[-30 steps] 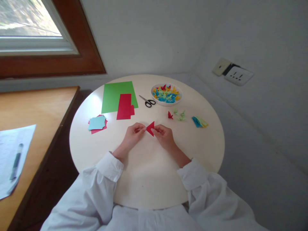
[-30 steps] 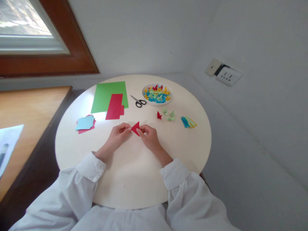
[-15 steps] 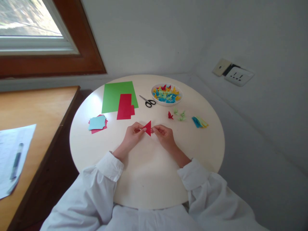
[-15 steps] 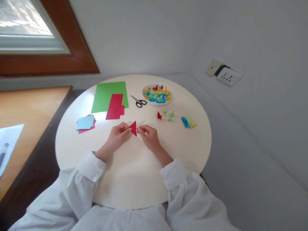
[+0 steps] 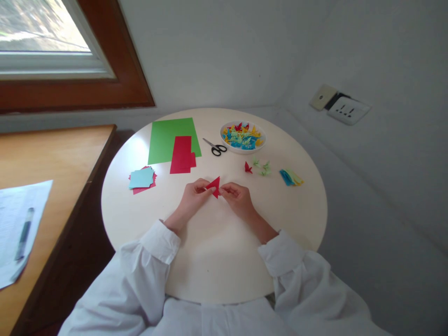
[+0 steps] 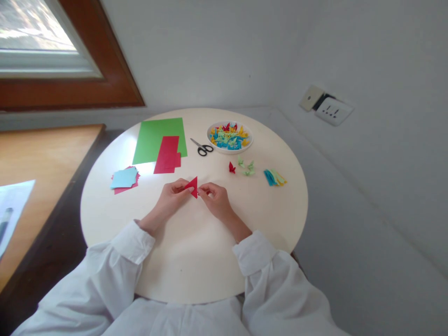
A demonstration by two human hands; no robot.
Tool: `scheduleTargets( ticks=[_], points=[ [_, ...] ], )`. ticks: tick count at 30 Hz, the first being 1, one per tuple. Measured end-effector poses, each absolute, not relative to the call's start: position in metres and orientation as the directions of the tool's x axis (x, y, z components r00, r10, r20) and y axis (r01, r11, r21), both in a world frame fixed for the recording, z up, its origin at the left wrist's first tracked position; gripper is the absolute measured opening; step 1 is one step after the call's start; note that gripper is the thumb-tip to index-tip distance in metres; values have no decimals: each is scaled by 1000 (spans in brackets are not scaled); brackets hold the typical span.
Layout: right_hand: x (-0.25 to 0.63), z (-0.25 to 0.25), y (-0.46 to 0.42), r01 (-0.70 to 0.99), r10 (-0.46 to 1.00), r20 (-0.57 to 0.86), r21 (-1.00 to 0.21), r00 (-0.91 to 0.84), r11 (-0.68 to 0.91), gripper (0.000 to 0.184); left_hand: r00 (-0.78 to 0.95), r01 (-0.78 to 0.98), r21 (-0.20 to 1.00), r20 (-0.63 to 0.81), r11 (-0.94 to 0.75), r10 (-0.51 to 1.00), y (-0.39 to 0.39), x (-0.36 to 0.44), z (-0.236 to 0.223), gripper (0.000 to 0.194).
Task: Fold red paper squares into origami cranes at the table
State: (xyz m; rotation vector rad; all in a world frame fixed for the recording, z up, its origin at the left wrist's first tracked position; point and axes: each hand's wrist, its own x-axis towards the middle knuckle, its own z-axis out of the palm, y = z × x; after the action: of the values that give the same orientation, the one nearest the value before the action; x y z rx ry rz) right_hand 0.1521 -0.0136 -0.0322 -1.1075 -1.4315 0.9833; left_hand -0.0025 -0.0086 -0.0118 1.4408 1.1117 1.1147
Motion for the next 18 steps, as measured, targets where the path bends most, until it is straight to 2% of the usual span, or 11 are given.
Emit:
scheduleTargets(
  ticks=[13, 18],
  points=[
    [152, -28, -14, 83, 969, 247, -966, -6, 246, 15, 204, 178, 971, 122, -159, 971, -13, -2, -11, 19],
    [153, -26, -14, 156, 951, 309, -939, -17, 307, 12, 235, 207, 965, 108, -159, 966, -12, 0, -11, 20]
  ],
)
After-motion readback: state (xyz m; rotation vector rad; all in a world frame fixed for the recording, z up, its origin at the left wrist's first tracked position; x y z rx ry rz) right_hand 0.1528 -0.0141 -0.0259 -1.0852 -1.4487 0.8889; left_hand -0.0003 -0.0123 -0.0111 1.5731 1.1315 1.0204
